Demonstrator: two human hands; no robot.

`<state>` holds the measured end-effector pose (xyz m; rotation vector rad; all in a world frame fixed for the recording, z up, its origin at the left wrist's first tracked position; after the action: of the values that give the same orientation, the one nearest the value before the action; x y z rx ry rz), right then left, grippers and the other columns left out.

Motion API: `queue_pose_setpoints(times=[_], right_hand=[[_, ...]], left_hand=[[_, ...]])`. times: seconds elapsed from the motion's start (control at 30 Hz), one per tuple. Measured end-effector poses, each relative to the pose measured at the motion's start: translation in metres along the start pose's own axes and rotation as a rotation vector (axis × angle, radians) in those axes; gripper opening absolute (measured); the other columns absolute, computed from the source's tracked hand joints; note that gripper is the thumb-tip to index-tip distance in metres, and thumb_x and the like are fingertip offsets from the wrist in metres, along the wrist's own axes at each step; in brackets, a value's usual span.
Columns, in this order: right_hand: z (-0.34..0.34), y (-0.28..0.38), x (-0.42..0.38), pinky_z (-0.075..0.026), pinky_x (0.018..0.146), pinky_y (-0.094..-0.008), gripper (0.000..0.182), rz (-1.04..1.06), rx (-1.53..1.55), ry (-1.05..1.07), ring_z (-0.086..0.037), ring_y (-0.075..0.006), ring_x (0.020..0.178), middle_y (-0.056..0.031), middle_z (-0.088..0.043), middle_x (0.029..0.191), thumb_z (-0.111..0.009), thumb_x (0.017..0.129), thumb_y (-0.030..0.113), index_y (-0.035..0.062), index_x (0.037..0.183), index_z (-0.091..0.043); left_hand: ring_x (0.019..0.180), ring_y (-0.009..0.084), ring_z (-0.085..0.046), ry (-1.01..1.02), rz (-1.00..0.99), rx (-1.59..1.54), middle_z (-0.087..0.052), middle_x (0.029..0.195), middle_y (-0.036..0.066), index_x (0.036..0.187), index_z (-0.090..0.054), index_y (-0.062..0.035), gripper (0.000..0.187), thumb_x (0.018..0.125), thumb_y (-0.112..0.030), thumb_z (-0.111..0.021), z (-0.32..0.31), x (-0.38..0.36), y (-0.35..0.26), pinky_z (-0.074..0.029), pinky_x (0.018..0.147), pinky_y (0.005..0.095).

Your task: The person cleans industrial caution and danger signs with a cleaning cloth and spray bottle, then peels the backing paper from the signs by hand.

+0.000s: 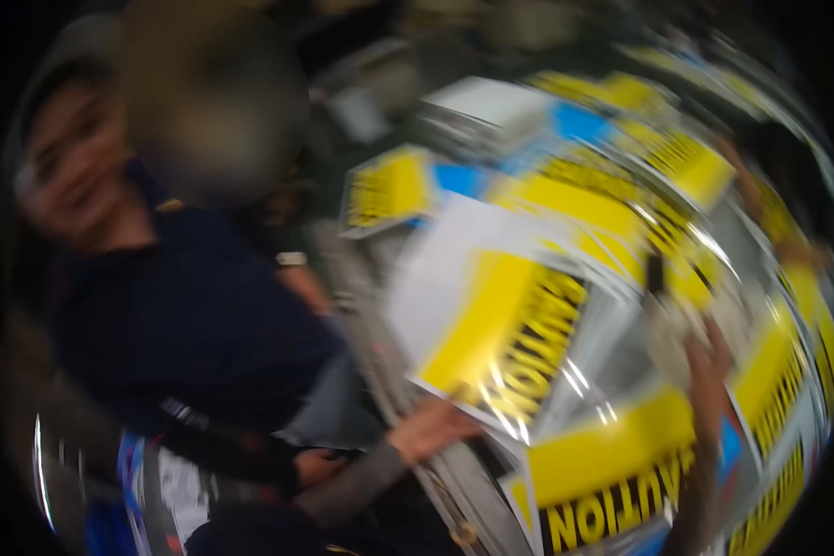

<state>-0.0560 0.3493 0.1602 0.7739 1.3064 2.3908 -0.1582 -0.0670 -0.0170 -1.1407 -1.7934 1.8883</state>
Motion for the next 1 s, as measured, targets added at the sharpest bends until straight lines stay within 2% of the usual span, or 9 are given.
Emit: queue_pose_setpoints(times=[0.07, 0.13, 0.23, 0.4, 0.57, 0.7, 0.73, 0.83, 1.0], right_hand=[[0.045, -0.013, -0.040, -0.042, 0.118, -0.0435, 0.057, -0.227, 0.030, 0.135, -0.046, -0.0321, 0.148, -0.0142, -0.046, 0.164, -0.056, 0.110, 0.035, 0.0117, 0.162, -0.047], [0.095, -0.009, -0.094, -0.042, 0.118, -0.0456, 0.058, -0.508, -0.302, 0.048, -0.044, -0.0356, 0.152, -0.0154, -0.045, 0.167, -0.055, 0.111, 0.036, 0.0091, 0.162, -0.049], [0.124, 0.013, -0.136, -0.048, 0.111, -0.0452, 0.050, -0.478, -0.416, -0.086, -0.058, -0.0366, 0.135, -0.0183, -0.061, 0.149, -0.062, 0.102, 0.024, 0.0022, 0.147, -0.061], [0.201, -0.047, -0.221, -0.049, 0.109, -0.0400, 0.055, -0.331, -0.221, -0.112, -0.066, -0.0281, 0.123, -0.0166, -0.067, 0.138, -0.063, 0.088, 0.016, -0.0037, 0.140, -0.064], [0.190, 0.017, -0.228, -0.054, 0.096, -0.0313, 0.045, -0.408, 0.103, -0.154, -0.069, -0.0152, 0.107, -0.0083, -0.075, 0.117, -0.073, 0.091, 0.016, -0.0001, 0.132, -0.069], [0.167, 0.044, -0.227, -0.056, 0.094, -0.0332, 0.040, -0.146, -0.001, -0.083, -0.071, -0.0174, 0.109, -0.0107, -0.076, 0.120, -0.070, 0.092, 0.003, 0.0026, 0.132, -0.069], [0.160, 0.049, -0.225, -0.056, 0.094, -0.0339, 0.040, -0.099, -0.048, -0.066, -0.071, -0.0181, 0.109, -0.0108, -0.076, 0.120, -0.069, 0.092, -0.001, 0.0037, 0.131, -0.069], [0.142, 0.053, -0.226, -0.057, 0.095, -0.0378, 0.039, 0.049, -0.189, -0.072, -0.075, -0.0299, 0.109, -0.0143, -0.076, 0.122, -0.069, 0.089, -0.003, 0.0052, 0.127, -0.070], [0.125, 0.032, -0.218, -0.058, 0.093, -0.0391, 0.042, -0.014, -0.191, -0.067, -0.075, -0.0311, 0.107, -0.0137, -0.077, 0.120, -0.070, 0.089, -0.003, 0.0065, 0.130, -0.070]], left_hand=[[0.124, 0.0358, -0.071, -0.254, 0.136, -0.701, -0.067, 0.141, 0.022, 0.158, -0.042, -0.0052, 0.061, 0.110, -0.035, -0.065, 0.021, 0.002, 0.024, -0.058, 0.109, 0.0513], [0.120, 0.0345, -0.073, -0.150, 0.186, -0.546, -0.069, 0.137, 0.026, 0.155, -0.046, -0.0010, 0.064, 0.109, -0.040, -0.066, 0.005, -0.017, -0.014, -0.062, 0.103, 0.0454], [0.105, 0.0333, -0.079, -0.075, 0.358, -0.364, -0.074, 0.123, 0.030, 0.144, -0.055, 0.0077, 0.067, 0.106, -0.046, -0.068, 0.028, -0.029, -0.004, -0.067, 0.087, 0.0379], [0.064, 0.0151, -0.072, -0.330, 0.218, 0.339, -0.074, 0.080, 0.008, 0.109, -0.072, 0.0039, 0.028, 0.110, -0.023, -0.062, 0.039, -0.060, -0.062, -0.061, 0.059, 0.0273], [0.090, 0.0190, -0.071, -0.167, -0.251, 0.743, -0.075, 0.101, 0.010, 0.124, -0.072, -0.0003, 0.028, 0.103, -0.019, -0.073, -0.095, -0.023, -0.103, -0.057, 0.078, 0.0305], [0.132, 0.0367, -0.053, 0.119, -0.557, 1.311, -0.058, 0.144, 0.019, 0.154, -0.053, -0.0031, 0.095, 0.075, -0.035, -0.096, -0.173, 0.001, -0.085, -0.047, 0.108, 0.0463], [0.131, 0.0403, -0.050, 0.131, -0.552, 1.412, -0.057, 0.140, 0.022, 0.157, -0.049, -0.0006, 0.114, 0.064, -0.044, -0.100, -0.182, 0.005, -0.081, -0.045, 0.108, 0.0489], [0.118, 0.0394, -0.054, 0.133, -0.487, 1.451, -0.059, 0.128, 0.021, 0.153, -0.054, -0.0030, 0.116, 0.057, -0.046, -0.102, -0.186, 0.022, -0.079, -0.046, 0.106, 0.0512], [0.119, 0.0421, -0.054, 0.190, -0.420, 1.341, -0.059, 0.126, 0.023, 0.152, -0.054, -0.0004, 0.120, 0.051, -0.043, -0.104, -0.175, 0.043, -0.077, -0.046, 0.107, 0.0485]])
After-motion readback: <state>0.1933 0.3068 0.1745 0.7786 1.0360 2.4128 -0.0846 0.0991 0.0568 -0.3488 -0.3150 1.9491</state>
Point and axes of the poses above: each hand's wrist, its own x-axis towards the middle knuckle, its own z-axis out of the back of the hand, y = z × x, the point moved 9 cm from there along x, towards the middle knuckle
